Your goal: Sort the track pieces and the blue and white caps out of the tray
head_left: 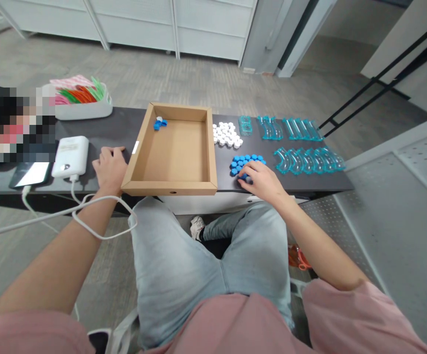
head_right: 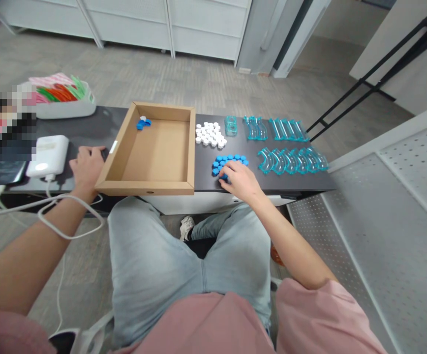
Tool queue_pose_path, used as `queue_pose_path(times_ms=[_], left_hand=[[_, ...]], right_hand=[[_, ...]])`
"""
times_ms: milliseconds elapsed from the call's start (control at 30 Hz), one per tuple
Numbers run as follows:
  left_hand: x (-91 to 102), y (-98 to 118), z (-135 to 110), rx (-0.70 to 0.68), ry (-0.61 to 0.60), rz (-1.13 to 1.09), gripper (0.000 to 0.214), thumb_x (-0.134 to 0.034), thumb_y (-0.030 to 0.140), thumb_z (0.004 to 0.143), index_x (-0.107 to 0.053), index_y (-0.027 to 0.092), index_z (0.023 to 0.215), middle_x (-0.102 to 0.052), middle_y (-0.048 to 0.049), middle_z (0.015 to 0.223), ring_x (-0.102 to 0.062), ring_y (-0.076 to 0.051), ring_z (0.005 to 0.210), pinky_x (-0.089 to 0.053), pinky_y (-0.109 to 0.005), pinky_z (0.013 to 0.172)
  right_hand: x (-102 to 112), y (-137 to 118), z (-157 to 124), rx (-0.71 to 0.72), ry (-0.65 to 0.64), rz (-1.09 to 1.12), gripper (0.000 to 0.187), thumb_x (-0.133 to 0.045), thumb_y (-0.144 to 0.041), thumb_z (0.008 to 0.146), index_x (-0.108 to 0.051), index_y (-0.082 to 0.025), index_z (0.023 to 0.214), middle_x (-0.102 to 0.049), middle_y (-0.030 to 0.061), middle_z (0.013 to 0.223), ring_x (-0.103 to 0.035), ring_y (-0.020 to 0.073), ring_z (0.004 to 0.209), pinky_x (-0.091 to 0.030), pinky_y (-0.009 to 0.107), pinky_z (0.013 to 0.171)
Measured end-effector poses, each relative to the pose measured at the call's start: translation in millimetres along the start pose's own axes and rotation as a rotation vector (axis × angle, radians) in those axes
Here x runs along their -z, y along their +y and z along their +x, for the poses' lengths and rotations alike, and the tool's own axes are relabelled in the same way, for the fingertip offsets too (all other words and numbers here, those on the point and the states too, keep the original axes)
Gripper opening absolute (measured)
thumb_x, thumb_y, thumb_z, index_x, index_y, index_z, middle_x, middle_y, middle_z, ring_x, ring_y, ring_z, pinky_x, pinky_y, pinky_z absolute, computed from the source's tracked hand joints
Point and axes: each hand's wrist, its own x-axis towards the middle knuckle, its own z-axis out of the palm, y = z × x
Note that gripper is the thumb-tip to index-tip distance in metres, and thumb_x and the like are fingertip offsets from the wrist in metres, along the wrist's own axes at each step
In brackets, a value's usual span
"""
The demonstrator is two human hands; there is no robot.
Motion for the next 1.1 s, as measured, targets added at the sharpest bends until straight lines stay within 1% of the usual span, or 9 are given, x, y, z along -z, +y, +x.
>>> queue_pose_path(times_ms=[100,200,367,500,600,700,867,1000,1100], left_hand=[[-2.6,-2,3,0.004,0.002,0.008,0.067,-0.033,0.031,0.116,-0.056,0.006,0.175,-0.051,-0.0317,0.176,-0.052,-0.046,0.159,-0.038,-0.056,0.13],[-4.4,-4,5,-0.002,0.008,0.01,0.066,-0.034,0.031,0.116,-0.056,0.007,0.174,-0.052,-0.0319,0.174,-0.053,-0.046,0.158,-0.038,-0.056,0.129],[-2.4,-3,3,-0.02,0.003,0.004,0.065,-0.036,0.03,0.117,-0.056,0.007,0.174,-0.054,-0.0324,0.173,-0.055,-0.046,0.157,-0.039,-0.056,0.128],[-3.3,-1,1,-0.026,0.038,0.015,0.064,-0.038,0.03,0.116,-0.059,0.008,0.172,-0.057,-0.0332,0.17,-0.059,-0.047,0.155,-0.042,-0.057,0.127],[-6.5,-1,1,-0.033,0.075,0.019,0.064,-0.041,0.032,0.114,-0.062,0.008,0.17,-0.06,-0.0333,0.168,-0.061,-0.048,0.154,-0.044,-0.059,0.127],[-9.4,-2,2,-0.031,0.099,0.011,0.064,-0.043,0.031,0.113,-0.064,0.012,0.17,-0.062,-0.0319,0.168,-0.063,-0.047,0.153,-0.044,-0.057,0.127],[-11.4,-3,2,-0.035,0.102,-0.006,0.064,-0.041,0.029,0.112,-0.065,0.011,0.169,-0.063,-0.0324,0.167,-0.062,-0.046,0.154,-0.043,-0.056,0.127],[-11.6,-2,2,-0.029,0.115,-0.003,0.066,-0.036,0.027,0.112,-0.066,0.012,0.169,-0.063,-0.0312,0.166,-0.063,-0.046,0.152,-0.043,-0.056,0.126],[-10.0,-1,1,-0.031,0.119,-0.009,0.068,-0.036,0.026,0.111,-0.066,0.012,0.169,-0.064,-0.031,0.166,-0.064,-0.046,0.151,-0.044,-0.056,0.126]], right_hand=[[5,-1,2,-0.017,0.089,0.051,0.008,-0.07,-0.038,0.106,-0.074,-0.03,0.104,-0.076,0.0153,0.123,-0.077,0.0384,0.103,-0.069,0.062,0.089],[21,-7,17,-0.067,0.184,0.167,0.007,-0.071,-0.036,0.104,-0.074,-0.032,0.109,-0.073,0.0106,0.116,-0.074,0.0331,0.097,-0.069,0.058,0.09],[28,-40,100,0.032,0.173,0.241,0.014,-0.069,-0.033,0.105,-0.077,-0.029,0.116,-0.072,0.0095,0.114,-0.071,0.0316,0.103,-0.063,0.053,0.098],[-11,-78,207,0.174,-0.078,0.223,0.026,-0.069,-0.031,0.107,-0.076,-0.024,0.131,-0.074,0.0115,0.134,-0.072,0.0288,0.11,-0.059,0.045,0.102],[-53,-97,282,0.144,-0.218,0.134,0.035,-0.063,-0.022,0.109,-0.075,-0.022,0.142,-0.07,0.0158,0.152,-0.072,0.0325,0.125,-0.057,0.046,0.107],[-90,-104,331,0.064,-0.301,0.071,0.034,-0.065,-0.023,0.111,-0.075,-0.02,0.143,-0.068,0.0197,0.159,-0.071,0.0372,0.134,-0.057,0.049,0.11],[-121,-104,345,0.027,-0.32,0.035,0.034,-0.075,-0.021,0.106,-0.071,-0.019,0.14,-0.072,0.0194,0.154,-0.07,0.0372,0.135,-0.058,0.05,0.113],[-122,-102,334,0.061,-0.326,0.034,0.026,-0.068,-0.013,0.103,-0.073,-0.022,0.127,-0.071,0.0164,0.153,-0.071,0.0347,0.13,-0.058,0.047,0.108],[-122,-101,333,0.008,-0.296,0.088,0.04,-0.07,-0.01,0.099,-0.068,-0.02,0.137,-0.074,0.016,0.147,-0.071,0.0335,0.127,-0.058,0.046,0.109]])
